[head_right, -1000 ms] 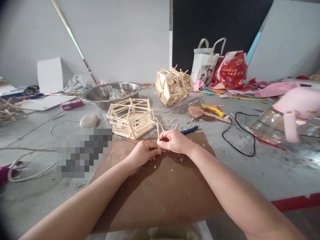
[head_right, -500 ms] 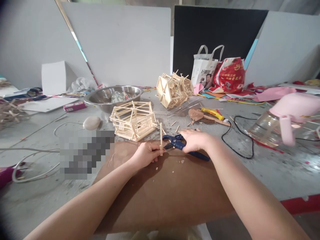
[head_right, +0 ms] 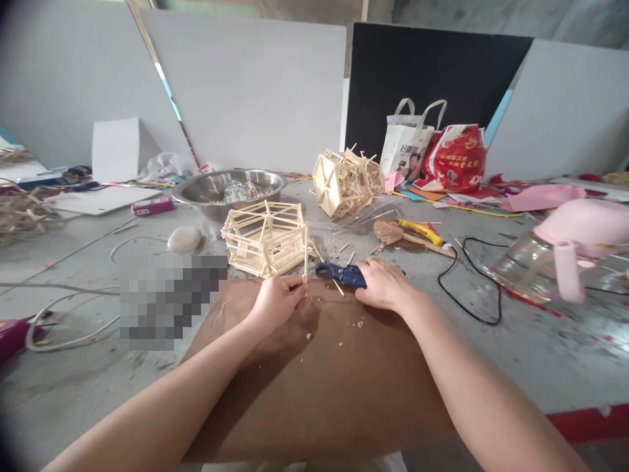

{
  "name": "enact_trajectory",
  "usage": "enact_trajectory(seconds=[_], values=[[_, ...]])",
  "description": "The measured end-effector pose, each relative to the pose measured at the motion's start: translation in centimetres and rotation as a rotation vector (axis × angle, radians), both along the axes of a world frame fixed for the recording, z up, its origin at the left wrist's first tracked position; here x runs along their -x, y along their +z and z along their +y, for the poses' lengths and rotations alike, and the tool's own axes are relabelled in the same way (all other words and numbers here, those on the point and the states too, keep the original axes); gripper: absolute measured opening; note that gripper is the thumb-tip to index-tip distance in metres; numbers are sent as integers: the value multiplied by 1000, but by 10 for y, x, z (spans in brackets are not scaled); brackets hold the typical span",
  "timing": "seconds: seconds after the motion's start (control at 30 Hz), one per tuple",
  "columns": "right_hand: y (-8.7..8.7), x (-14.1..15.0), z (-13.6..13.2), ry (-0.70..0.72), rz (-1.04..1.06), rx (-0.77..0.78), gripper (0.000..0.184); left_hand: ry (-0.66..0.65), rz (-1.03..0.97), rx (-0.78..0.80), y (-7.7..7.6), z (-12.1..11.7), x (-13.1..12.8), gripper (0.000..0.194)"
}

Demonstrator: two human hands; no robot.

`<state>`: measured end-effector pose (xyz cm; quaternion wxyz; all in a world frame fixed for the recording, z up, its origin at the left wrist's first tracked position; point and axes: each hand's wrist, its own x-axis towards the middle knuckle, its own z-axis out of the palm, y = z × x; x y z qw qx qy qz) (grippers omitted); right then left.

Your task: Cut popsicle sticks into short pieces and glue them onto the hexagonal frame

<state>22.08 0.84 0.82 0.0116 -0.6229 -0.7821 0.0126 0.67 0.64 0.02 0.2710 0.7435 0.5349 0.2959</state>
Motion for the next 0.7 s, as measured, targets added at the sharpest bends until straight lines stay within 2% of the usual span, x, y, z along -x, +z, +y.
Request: enact_trajectory(seconds=[0.13, 0.23, 0.4, 0.7], values=[[4, 3, -3, -106, 86, -135, 45, 62, 136, -169, 7, 0, 3, 28], [3, 9, -9, -69, 134, -204, 48, 86, 209, -215, 8, 1, 5, 27], [1, 27, -21, 29, 183, -175, 50, 115, 327, -264, 9, 2, 4, 28], [-2, 44, -27, 32, 185, -181, 47, 100, 394, -373, 8, 0, 2, 22]])
